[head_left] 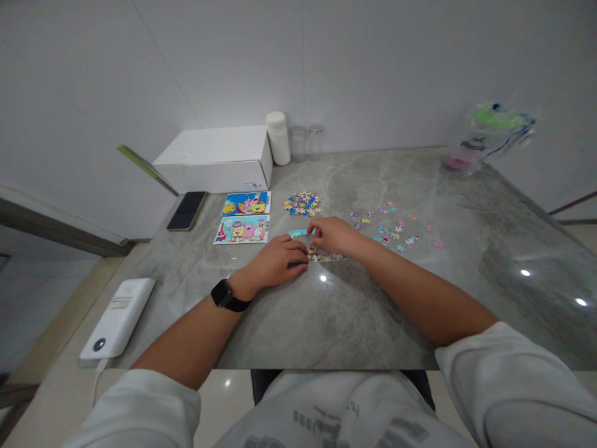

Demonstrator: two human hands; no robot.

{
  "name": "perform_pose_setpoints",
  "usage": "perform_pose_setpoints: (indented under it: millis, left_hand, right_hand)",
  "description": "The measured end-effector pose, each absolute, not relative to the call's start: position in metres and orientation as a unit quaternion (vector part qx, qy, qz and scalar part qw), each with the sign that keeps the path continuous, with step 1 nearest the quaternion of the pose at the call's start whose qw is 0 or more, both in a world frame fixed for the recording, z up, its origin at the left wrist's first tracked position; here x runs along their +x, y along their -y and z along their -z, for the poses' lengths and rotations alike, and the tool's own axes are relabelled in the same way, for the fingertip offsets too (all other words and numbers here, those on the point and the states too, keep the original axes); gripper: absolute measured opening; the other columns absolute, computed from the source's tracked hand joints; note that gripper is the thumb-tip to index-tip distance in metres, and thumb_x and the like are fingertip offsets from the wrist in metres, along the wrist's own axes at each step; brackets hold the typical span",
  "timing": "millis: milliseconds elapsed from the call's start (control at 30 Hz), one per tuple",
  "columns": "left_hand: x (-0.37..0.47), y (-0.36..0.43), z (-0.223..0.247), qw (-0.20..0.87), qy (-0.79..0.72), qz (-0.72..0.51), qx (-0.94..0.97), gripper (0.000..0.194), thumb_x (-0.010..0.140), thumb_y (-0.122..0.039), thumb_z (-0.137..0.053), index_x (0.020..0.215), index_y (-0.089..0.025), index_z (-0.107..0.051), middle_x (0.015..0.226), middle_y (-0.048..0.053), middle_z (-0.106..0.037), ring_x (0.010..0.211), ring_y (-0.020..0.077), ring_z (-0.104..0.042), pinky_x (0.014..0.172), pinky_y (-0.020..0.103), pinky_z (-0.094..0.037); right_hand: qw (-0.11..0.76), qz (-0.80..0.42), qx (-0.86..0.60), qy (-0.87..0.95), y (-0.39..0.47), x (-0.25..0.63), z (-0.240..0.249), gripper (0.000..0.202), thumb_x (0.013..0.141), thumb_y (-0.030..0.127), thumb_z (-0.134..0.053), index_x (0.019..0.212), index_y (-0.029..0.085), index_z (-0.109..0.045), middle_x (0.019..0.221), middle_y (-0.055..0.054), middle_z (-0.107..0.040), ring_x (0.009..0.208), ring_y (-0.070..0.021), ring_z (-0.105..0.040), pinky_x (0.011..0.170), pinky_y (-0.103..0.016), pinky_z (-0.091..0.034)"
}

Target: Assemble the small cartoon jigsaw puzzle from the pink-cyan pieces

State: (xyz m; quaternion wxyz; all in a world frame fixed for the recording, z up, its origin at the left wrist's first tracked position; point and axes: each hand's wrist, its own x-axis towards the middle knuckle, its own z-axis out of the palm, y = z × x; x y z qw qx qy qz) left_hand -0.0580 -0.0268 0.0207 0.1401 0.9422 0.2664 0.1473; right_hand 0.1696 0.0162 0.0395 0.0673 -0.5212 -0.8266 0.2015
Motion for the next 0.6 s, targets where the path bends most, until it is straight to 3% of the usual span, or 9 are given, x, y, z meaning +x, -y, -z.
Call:
perform_pose_setpoints:
  millis: [133,367,500,600]
  left_hand:
    - [-0.058,0.028,-0.022,0.145,-0.266,-0.159,0.940,0.019,0.102,-0.032,-0.063,0.107,-0.024,-0.079,0.119,0.006,-0.077,0.107,0.0231,-0.069,0.100,0.042,-0.050]
    - [-0.057,0.029,-0.022,0.160,-0.265,-0.181,0.934,0.021,0.102,-0.032,-0.062,0.114,-0.024,-0.077,0.120,0.007,-0.077,0.109,0.0237,-0.069,0.100,0.042,-0.051]
    - [-0.061,0.025,-0.022,0.143,-0.286,-0.210,0.924,0.023,0.104,-0.031,-0.058,0.119,-0.024,-0.075,0.122,0.008,-0.076,0.111,0.0242,-0.068,0.101,0.043,-0.050]
    - [-0.071,0.017,-0.022,0.107,-0.355,-0.233,0.899,0.028,0.100,-0.038,-0.064,0.124,-0.024,-0.071,0.130,0.010,-0.073,0.118,0.0286,-0.066,0.107,0.048,-0.048]
  right_hand:
    - [0.113,-0.188,-0.532,0.818,-0.020,0.191,-0.062,0.015,0.091,0.023,-0.076,0.106,0.023,-0.079,0.094,-0.001,-0.079,0.083,-0.0168,-0.069,0.076,-0.027,-0.045]
    - [0.151,-0.153,-0.538,0.815,-0.012,0.233,-0.087,0.015,0.093,0.023,-0.071,0.106,0.022,-0.078,0.092,-0.002,-0.078,0.079,-0.0166,-0.067,0.079,-0.029,-0.048]
    - [0.115,-0.125,-0.506,0.845,0.003,0.249,-0.061,0.016,0.096,0.024,-0.067,0.108,0.021,-0.076,0.104,-0.007,-0.078,0.092,-0.0212,-0.070,0.088,-0.033,-0.050]
    - [0.120,-0.094,-0.463,0.873,0.012,0.257,-0.038,0.025,0.097,0.029,-0.068,0.119,0.020,-0.074,0.121,-0.013,-0.076,0.115,-0.0282,-0.067,0.105,-0.042,-0.048]
